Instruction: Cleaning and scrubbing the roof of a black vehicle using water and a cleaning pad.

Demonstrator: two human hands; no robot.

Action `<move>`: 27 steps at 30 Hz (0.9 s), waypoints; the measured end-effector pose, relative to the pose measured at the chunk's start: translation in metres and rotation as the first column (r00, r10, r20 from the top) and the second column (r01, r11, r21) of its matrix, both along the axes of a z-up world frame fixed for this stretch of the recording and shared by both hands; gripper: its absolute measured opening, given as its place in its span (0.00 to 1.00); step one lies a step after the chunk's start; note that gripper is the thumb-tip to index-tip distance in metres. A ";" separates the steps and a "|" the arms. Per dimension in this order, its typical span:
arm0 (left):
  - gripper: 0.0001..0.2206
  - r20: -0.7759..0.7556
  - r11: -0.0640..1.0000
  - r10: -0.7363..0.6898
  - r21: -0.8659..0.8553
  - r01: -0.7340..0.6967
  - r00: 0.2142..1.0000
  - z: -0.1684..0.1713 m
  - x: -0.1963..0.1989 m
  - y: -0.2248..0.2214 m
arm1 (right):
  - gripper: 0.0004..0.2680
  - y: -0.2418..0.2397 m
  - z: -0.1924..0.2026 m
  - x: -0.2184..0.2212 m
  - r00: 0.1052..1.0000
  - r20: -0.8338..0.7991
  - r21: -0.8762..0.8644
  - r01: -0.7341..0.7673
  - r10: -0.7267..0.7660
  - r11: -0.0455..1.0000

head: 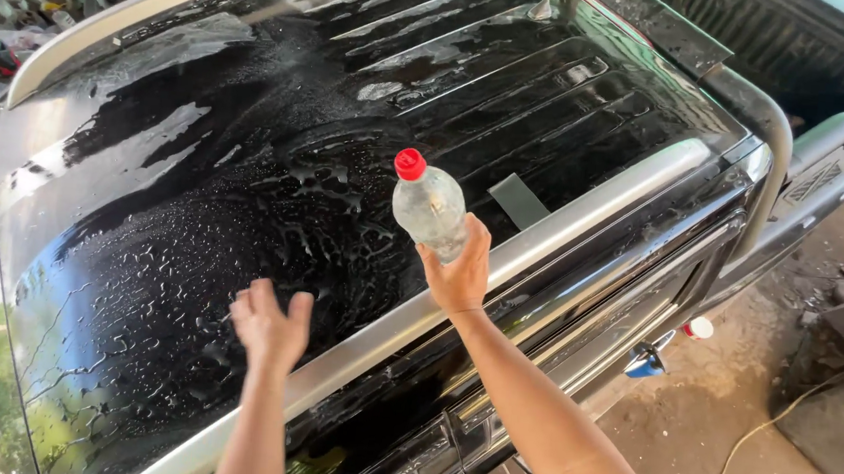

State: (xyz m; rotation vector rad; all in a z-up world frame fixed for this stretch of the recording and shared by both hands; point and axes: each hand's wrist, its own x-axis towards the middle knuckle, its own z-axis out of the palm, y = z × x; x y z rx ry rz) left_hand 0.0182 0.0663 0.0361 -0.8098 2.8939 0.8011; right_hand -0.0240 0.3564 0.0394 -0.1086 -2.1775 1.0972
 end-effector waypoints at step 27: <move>0.24 -0.190 0.963 -0.042 -0.271 -0.011 0.981 0.019 0.016 0.117 | 0.33 0.277 0.000 -0.155 0.997 -0.019 -0.174 0.076 -0.080 0.982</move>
